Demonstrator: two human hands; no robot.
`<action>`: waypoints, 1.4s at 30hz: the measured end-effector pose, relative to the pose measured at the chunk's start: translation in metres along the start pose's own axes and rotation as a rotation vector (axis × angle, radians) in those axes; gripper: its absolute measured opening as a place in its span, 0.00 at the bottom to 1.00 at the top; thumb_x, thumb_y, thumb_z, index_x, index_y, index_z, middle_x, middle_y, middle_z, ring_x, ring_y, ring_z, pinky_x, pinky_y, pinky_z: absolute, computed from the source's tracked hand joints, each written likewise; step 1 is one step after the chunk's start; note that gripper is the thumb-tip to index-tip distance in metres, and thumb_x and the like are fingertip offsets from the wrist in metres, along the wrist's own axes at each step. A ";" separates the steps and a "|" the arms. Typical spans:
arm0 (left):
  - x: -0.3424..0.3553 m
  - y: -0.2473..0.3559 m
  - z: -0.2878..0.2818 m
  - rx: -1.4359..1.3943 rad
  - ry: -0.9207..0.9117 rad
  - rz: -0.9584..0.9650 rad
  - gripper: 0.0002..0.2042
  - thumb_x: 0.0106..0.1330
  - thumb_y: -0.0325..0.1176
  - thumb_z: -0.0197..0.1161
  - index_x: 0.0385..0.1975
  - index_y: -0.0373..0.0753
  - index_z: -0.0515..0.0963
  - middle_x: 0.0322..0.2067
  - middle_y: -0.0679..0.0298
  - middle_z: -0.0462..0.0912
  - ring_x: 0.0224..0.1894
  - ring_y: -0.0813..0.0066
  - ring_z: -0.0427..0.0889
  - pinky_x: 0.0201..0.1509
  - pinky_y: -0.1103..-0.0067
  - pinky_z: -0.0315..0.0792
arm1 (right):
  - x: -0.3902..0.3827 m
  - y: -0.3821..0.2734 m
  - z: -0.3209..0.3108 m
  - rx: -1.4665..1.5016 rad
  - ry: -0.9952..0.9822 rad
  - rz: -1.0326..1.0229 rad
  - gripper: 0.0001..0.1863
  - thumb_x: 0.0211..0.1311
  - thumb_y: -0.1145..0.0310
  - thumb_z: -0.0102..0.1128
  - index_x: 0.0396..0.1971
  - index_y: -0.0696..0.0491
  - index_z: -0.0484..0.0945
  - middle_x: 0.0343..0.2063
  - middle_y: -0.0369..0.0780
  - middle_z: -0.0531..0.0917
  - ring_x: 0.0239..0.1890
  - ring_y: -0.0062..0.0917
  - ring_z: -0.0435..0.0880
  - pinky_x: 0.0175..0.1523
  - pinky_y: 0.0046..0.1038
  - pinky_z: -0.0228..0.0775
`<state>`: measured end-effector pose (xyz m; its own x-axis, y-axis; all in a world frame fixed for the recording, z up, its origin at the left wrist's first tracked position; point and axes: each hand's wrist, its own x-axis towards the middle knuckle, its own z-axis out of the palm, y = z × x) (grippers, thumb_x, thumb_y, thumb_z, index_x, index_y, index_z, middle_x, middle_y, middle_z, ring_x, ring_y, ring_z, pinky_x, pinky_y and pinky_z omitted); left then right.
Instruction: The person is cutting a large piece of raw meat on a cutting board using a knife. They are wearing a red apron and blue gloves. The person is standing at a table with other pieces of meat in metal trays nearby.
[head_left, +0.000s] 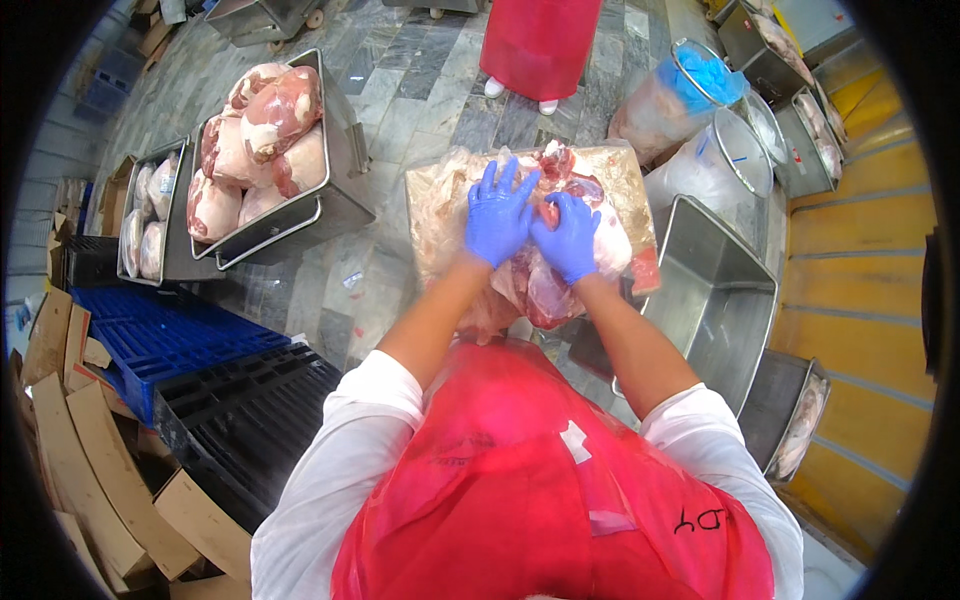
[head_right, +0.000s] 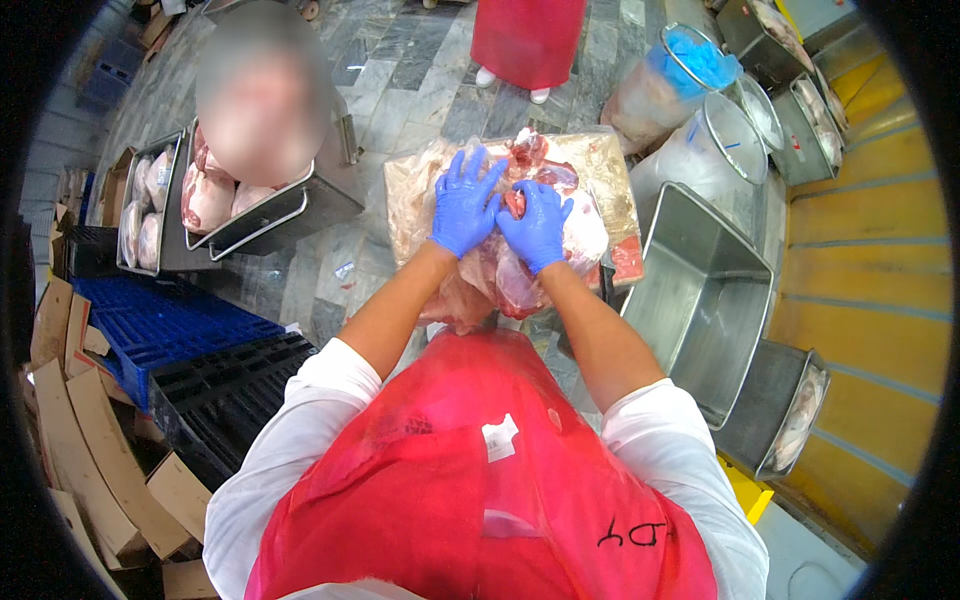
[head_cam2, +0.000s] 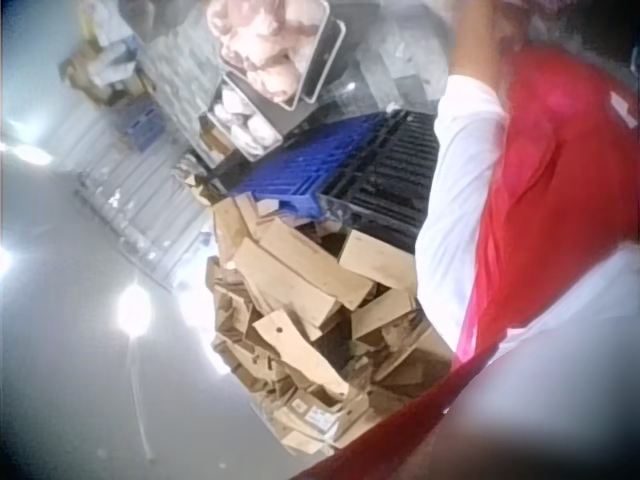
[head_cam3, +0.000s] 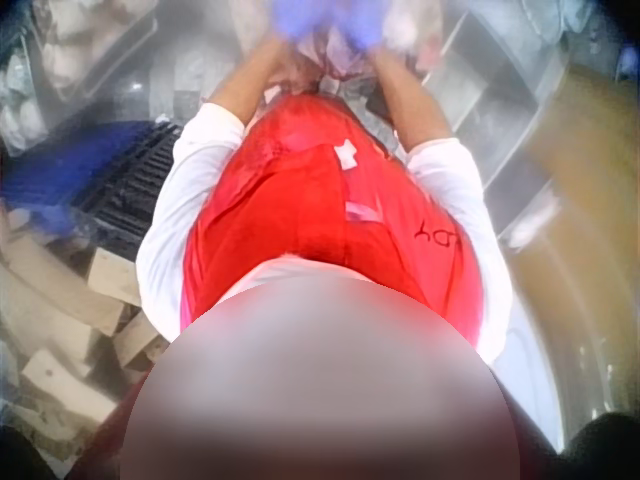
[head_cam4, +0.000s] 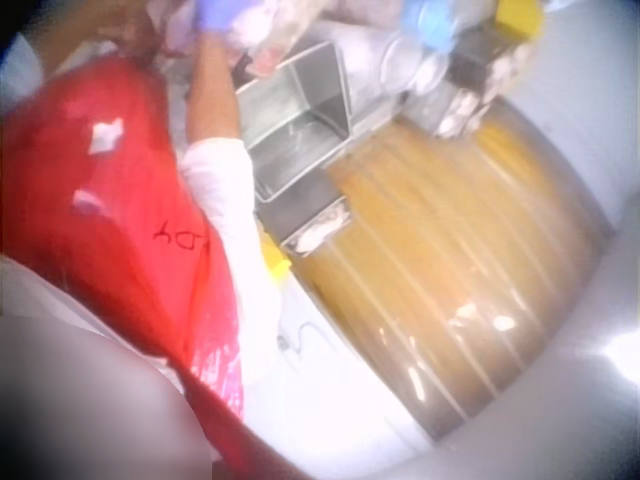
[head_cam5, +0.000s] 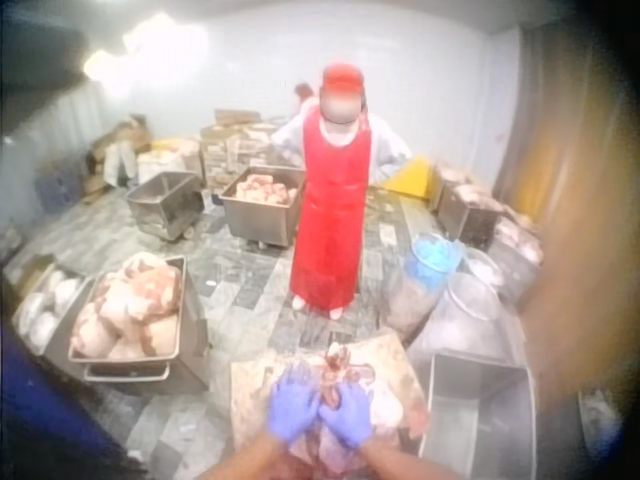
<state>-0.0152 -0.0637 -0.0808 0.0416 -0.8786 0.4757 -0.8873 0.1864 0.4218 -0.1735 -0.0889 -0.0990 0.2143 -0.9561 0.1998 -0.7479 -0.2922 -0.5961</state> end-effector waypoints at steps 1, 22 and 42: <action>-0.002 -0.008 0.006 0.006 -0.012 0.049 0.21 0.65 0.39 0.63 0.58 0.46 0.78 0.59 0.53 0.76 0.64 0.47 0.70 0.68 0.57 0.60 | -0.002 0.000 0.002 0.008 0.003 0.005 0.21 0.48 0.57 0.69 0.45 0.44 0.79 0.42 0.40 0.80 0.53 0.39 0.78 0.65 0.59 0.53; -0.008 -0.052 0.033 -0.171 -0.189 -0.384 0.21 0.72 0.51 0.57 0.27 0.39 0.80 0.31 0.49 0.85 0.36 0.47 0.85 0.41 0.56 0.77 | 0.003 0.010 -0.032 0.287 -0.018 -0.127 0.15 0.61 0.62 0.69 0.44 0.52 0.82 0.43 0.46 0.83 0.47 0.41 0.81 0.57 0.42 0.68; -0.059 -0.033 0.019 -0.239 0.063 -0.394 0.40 0.62 0.48 0.73 0.71 0.37 0.64 0.59 0.45 0.73 0.62 0.43 0.74 0.69 0.62 0.67 | -0.171 0.163 -0.045 -0.306 -0.049 0.644 0.27 0.61 0.57 0.67 0.54 0.57 0.70 0.43 0.56 0.83 0.49 0.54 0.82 0.53 0.51 0.75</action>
<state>0.0025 -0.0265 -0.1377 0.3887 -0.8760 0.2857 -0.6675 -0.0539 0.7427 -0.3605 0.0279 -0.1955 -0.3066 -0.9386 -0.1579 -0.8767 0.3431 -0.3373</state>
